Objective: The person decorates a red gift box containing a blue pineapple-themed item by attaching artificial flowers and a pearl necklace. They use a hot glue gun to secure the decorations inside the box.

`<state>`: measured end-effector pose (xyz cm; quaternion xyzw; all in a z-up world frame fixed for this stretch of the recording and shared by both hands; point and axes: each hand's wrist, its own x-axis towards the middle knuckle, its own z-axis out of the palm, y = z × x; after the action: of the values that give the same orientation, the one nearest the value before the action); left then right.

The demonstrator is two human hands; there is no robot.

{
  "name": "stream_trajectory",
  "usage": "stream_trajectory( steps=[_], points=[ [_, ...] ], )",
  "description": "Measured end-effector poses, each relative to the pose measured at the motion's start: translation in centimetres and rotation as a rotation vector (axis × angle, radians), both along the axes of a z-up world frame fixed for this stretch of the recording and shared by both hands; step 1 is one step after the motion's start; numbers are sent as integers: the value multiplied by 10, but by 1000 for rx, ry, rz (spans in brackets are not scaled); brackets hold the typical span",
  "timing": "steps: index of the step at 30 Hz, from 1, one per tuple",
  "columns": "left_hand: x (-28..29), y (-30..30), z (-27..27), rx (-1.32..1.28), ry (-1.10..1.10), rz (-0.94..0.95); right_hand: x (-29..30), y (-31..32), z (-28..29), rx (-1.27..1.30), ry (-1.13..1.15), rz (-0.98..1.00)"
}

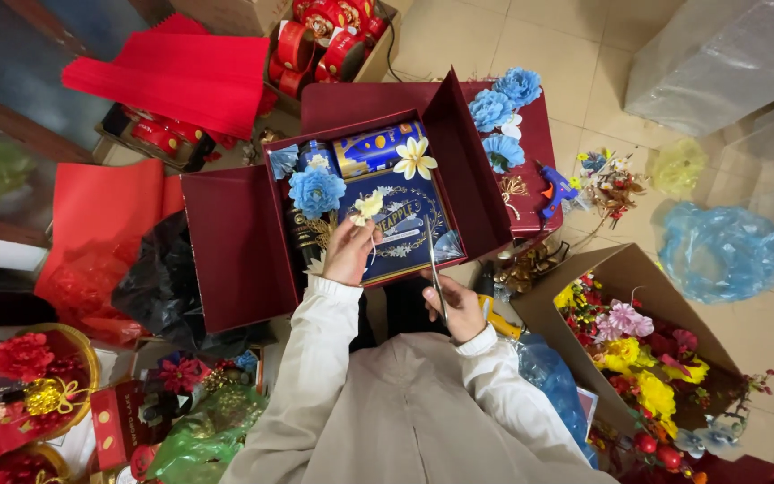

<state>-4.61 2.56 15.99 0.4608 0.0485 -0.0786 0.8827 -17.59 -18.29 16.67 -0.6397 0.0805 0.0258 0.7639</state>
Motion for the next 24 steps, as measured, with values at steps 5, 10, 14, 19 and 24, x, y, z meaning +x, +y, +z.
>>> stream_trajectory(
  steps=[5, 10, 14, 19, 24],
  points=[
    [-11, 8, 8, -93, 99, 47, -1, 2, 4, -30, 9, 60],
    [-18, 4, 20, -77, 85, 61, -2, 10, 11, -31, -14, 102],
    [-16, 2, 18, -73, 38, 124, -2, 19, 14, -25, -3, 109],
    [-27, 2, 63, 140, -69, 186, -3, 4, 7, -107, 12, 70],
    [1, 4, 38, 232, -174, 118, -9, -23, -9, -327, 115, 40]
  ],
)
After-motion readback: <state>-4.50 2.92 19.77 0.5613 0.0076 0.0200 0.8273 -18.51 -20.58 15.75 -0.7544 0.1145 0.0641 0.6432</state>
